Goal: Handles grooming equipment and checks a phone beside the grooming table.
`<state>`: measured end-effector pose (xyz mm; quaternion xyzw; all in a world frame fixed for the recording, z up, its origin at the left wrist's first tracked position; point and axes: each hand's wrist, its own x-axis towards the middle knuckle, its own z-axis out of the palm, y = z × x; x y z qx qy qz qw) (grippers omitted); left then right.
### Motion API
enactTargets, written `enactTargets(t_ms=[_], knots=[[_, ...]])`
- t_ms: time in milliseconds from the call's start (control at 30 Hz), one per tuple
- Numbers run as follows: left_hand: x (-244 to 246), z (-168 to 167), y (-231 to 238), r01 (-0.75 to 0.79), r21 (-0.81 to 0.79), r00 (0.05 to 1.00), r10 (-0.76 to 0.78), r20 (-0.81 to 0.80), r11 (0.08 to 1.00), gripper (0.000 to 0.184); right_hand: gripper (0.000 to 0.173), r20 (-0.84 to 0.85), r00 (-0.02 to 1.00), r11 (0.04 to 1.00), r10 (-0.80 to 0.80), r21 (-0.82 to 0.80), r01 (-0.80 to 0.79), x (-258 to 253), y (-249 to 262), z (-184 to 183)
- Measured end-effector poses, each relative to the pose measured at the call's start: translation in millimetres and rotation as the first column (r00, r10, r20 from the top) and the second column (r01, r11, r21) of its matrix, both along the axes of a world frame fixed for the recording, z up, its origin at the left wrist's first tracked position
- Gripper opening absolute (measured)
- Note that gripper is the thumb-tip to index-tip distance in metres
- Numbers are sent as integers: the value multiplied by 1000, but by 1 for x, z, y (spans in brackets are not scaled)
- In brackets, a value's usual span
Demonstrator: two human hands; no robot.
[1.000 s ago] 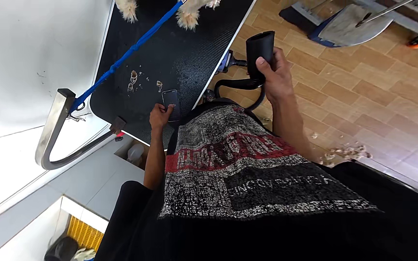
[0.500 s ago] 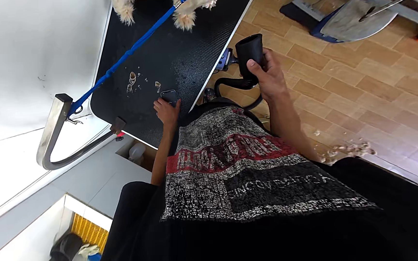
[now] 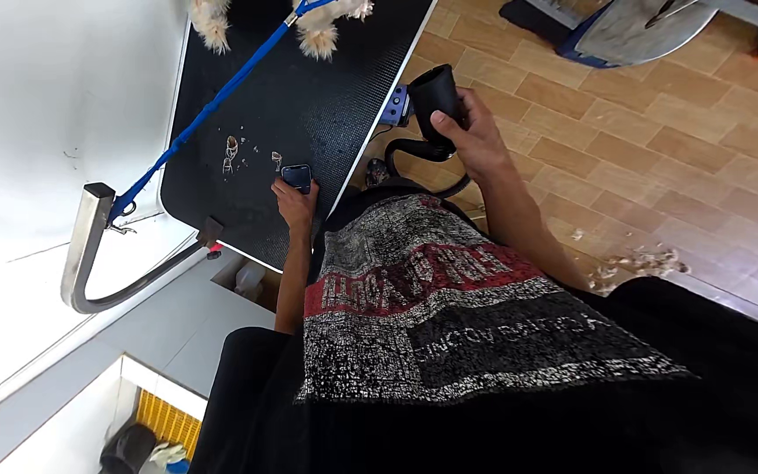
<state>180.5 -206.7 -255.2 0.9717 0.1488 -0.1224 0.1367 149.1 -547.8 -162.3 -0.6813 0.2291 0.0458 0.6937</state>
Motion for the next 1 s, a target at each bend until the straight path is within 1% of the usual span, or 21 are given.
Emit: enactTargets(t_ms=[133, 267, 400, 500, 600, 633, 733, 833, 933, 1000], knots=[[-5, -6, 5, 36, -49, 997, -32, 68, 998, 90, 63, 0, 1000, 1000, 19, 2, -19, 2, -1, 1], [-6, -7, 10, 38, -55, 996, -34, 78, 998, 90, 63, 1, 999, 999, 42, -14, -42, 6, -2, 1], [-6, -3, 12, 39, -24, 997, -37, 73, 999, 90, 63, 23, 999, 999, 36, -11, -36, 9, -3, 1], [-9, -2, 15, 30, 0, 999, -30, 42, 1000, 91, 63, 39, 998, 998, 57, -1, -57, 8, -3, 2], [-9, 1, 17, 50, -17, 999, -50, 1, 999, 90, 61, 60, 997, 999, -50, -7, 51, 12, -1, -4], [-7, 1, 17, 43, -23, 999, -44, -19, 999, 91, 62, 54, 997, 999, -46, -11, 46, 13, -2, -4], [-5, 5, 18, 40, -26, 995, -42, -86, 999, 97, 67, 37, 999, 999, 34, -14, -33, 15, -8, 0], [-13, 6, 23, 68, -42, 993, -72, -98, 997, 97, 62, 32, 999, 1000, 6, -6, -5, 16, -10, 1], [-30, 7, 34, 73, -73, 997, -76, -32, 995, 93, 61, 24, 999, 1000, -22, 4, 22, 14, -13, 1], [-51, 12, 45, 61, -117, 998, -61, 5, 991, 91, 62, 13, 1000, 1000, -14, -2, 14, 10, -14, 1]])
